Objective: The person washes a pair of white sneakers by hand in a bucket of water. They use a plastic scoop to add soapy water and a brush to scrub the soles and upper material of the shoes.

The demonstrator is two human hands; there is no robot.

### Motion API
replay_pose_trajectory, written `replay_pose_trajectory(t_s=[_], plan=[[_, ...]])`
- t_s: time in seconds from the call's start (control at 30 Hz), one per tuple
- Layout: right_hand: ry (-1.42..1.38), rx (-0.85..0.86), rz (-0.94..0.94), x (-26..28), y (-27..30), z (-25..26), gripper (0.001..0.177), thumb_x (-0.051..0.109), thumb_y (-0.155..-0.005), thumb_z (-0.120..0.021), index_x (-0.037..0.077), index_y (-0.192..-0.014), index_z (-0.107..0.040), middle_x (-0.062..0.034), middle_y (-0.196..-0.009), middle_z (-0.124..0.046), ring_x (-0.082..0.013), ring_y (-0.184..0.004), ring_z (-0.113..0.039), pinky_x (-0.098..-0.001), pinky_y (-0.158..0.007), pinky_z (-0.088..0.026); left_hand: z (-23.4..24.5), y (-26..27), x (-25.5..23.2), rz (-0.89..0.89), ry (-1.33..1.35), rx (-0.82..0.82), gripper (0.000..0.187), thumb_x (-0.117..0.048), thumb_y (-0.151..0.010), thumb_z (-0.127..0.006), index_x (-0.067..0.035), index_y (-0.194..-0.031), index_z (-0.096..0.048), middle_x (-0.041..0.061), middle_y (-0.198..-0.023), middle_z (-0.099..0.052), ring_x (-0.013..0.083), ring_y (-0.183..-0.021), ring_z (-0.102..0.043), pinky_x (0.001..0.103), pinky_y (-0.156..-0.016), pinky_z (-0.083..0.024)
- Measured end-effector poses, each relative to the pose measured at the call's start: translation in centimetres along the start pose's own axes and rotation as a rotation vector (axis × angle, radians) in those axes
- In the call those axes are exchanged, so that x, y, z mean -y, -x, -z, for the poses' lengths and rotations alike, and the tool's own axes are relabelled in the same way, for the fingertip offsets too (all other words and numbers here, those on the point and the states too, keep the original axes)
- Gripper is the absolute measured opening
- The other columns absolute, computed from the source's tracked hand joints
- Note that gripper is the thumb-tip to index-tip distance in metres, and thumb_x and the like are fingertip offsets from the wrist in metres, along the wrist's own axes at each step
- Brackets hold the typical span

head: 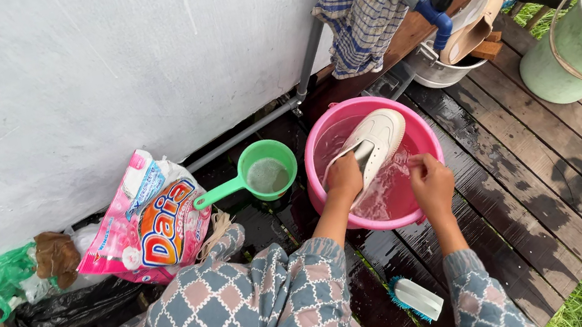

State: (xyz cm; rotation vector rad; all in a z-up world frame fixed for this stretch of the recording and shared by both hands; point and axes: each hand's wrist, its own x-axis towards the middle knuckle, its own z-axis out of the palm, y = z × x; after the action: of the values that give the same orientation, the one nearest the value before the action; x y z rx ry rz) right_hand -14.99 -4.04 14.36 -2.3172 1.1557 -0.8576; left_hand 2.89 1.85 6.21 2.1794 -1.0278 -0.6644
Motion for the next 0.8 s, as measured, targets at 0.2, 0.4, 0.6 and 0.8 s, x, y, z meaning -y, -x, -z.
replay_pose_trajectory(t_s=[0.2, 0.4, 0.6, 0.8], plan=[[-0.173, -0.133, -0.103, 0.0, -0.2, 0.0, 0.014, -0.001, -0.094, -0.058, -0.001, -0.1, -0.071, -0.0095, -0.088, -0.076, -0.0166, -0.074, -0.072, -0.0287, -0.07, -0.056, 1.7, 0.2, -0.9, 0.106, 0.09, 0.09, 0.032, -0.026, -0.094, -0.062, -0.003, -0.116, -0.063, 0.024, -0.115, -0.068, 0.0426, -0.111, -0.064, 0.054, -0.092, -0.05], [-0.084, -0.113, -0.078, 0.4, -0.5, 0.1, 0.012, -0.001, -0.092, -0.061, -0.004, -0.097, -0.071, -0.0115, -0.085, -0.075, -0.0146, -0.07, -0.069, -0.0289, -0.066, -0.055, -3.2, -0.9, 1.9, -0.175, 0.022, -0.135, 0.015, -0.005, -0.089, -0.055, -0.002, -0.1, -0.066, 0.025, -0.098, -0.071, 0.0447, -0.099, -0.068, 0.053, -0.087, -0.054], [-0.196, -0.106, -0.144, 0.0, -0.3, 0.0, 0.015, -0.003, -0.094, -0.056, -0.004, -0.098, -0.07, -0.01, -0.085, -0.076, -0.0128, -0.071, -0.069, -0.0264, -0.066, -0.055, -0.3, 0.1, -0.5, 0.019, 0.139, -0.064, 0.018, -0.012, -0.094, -0.057, -0.003, -0.101, -0.071, 0.027, -0.098, -0.071, 0.0446, -0.097, -0.069, 0.054, -0.085, -0.054], [-0.312, -0.133, -0.175, -0.5, -0.2, -0.2, 0.016, -0.003, -0.095, -0.054, -0.005, -0.101, -0.068, -0.0107, -0.087, -0.075, -0.0118, -0.074, -0.071, -0.025, -0.07, -0.058, 2.2, 1.0, -2.0, 0.04, 0.02, 0.035, 0.019, -0.014, -0.087, -0.062, -0.004, -0.096, -0.076, 0.024, -0.099, -0.073, 0.0413, -0.095, -0.071, 0.051, -0.083, -0.056]])
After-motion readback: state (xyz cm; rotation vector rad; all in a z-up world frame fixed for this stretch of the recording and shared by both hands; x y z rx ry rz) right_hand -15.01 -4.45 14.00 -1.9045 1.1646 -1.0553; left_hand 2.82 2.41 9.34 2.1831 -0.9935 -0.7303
